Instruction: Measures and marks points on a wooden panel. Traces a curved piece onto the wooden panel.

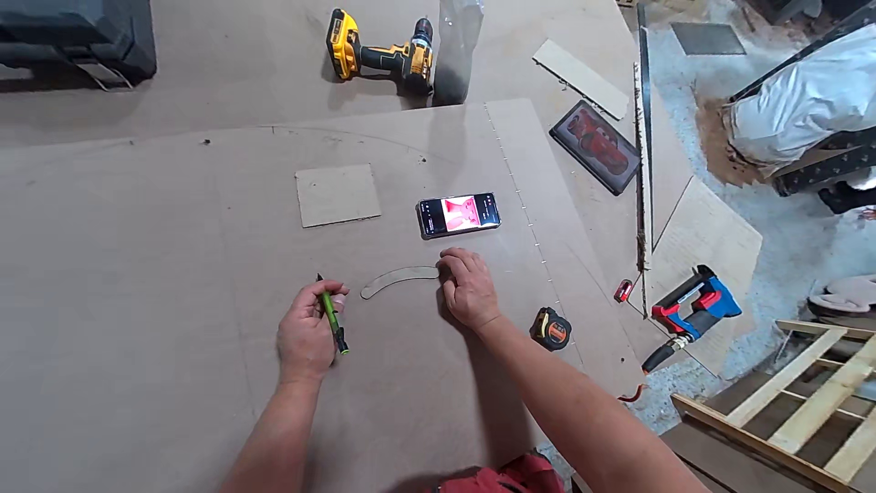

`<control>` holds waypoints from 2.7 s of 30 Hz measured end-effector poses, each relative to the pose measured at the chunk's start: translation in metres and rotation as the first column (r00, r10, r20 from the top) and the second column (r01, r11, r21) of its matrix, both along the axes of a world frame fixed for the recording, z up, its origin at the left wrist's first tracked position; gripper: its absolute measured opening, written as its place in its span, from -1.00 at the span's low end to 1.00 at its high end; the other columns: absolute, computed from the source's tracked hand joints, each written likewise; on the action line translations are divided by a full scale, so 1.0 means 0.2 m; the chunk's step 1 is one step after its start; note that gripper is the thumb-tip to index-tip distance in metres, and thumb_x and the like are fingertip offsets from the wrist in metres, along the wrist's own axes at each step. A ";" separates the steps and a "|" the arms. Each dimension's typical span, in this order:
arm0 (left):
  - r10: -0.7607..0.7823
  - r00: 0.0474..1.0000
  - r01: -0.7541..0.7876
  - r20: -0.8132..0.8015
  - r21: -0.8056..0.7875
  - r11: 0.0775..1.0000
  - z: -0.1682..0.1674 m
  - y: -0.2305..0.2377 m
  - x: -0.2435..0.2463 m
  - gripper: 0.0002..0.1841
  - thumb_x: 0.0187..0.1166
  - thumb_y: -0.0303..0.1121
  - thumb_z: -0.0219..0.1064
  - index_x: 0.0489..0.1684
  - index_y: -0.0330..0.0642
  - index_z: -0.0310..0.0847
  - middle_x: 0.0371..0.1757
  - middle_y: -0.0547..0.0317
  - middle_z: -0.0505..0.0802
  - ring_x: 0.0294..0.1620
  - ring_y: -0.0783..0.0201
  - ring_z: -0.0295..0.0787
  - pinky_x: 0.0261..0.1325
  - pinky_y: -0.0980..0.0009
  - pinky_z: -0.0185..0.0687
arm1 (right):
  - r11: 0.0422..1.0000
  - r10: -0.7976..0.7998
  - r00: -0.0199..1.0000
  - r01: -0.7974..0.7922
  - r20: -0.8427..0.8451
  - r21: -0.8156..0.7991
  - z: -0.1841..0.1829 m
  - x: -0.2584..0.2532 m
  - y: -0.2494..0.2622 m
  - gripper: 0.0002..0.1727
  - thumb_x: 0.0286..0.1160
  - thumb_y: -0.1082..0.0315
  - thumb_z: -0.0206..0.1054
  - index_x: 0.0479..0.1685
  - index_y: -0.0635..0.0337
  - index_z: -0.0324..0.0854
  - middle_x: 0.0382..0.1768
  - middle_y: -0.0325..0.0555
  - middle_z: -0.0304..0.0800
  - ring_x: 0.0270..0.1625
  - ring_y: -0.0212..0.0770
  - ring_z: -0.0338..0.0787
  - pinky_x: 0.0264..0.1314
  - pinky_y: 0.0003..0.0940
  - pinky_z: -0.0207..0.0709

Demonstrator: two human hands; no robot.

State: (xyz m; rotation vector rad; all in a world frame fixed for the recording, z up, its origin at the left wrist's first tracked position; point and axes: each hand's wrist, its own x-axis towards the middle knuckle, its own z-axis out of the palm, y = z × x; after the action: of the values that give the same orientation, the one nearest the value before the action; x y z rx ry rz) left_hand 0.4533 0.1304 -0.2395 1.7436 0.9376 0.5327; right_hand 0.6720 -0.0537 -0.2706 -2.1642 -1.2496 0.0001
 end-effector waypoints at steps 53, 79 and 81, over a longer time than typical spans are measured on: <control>0.598 0.749 -0.651 0.285 0.149 0.744 -0.10 -0.63 0.39 -0.78 0.74 -0.28 0.25 0.10 -0.16 0.74 -0.15 0.33 0.87 -0.27 0.44 0.79 -0.22 0.53 0.76 | 0.570 0.746 0.345 -0.772 -0.569 0.280 0.10 0.43 0.50 -0.66 0.70 0.50 0.19 0.34 0.11 0.70 0.17 -0.36 0.91 0.21 -0.50 0.84 0.33 -0.46 0.75; 0.336 0.941 -0.332 0.046 0.325 0.885 -0.09 -0.72 0.57 -0.85 0.46 -0.33 0.46 -0.13 -0.13 0.81 -0.23 0.40 0.85 -0.33 0.59 0.75 -0.34 0.67 0.70 | 0.509 0.842 0.498 -0.861 -0.205 0.001 0.04 0.45 0.56 -0.52 0.44 0.19 0.47 0.41 -0.06 0.71 0.40 -0.35 0.76 0.62 -0.33 0.55 0.94 -0.08 -0.01; 0.326 0.944 -0.326 0.057 0.331 0.886 -0.10 -0.72 0.57 -0.86 0.44 -0.35 0.45 -0.14 -0.14 0.80 -0.23 0.39 0.85 -0.33 0.58 0.75 -0.33 0.68 0.70 | 0.510 0.844 0.500 -0.860 -0.197 0.004 0.04 0.45 0.55 -0.53 0.43 0.19 0.47 0.39 -0.06 0.72 0.39 -0.34 0.77 0.62 -0.32 0.56 0.93 -0.08 0.01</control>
State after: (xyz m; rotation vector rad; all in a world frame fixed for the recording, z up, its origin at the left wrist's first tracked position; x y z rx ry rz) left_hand 0.5670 -0.0131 -0.2587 1.8945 1.2049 0.9601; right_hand 0.7616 0.0569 -0.2621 -1.3214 -2.1168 0.6703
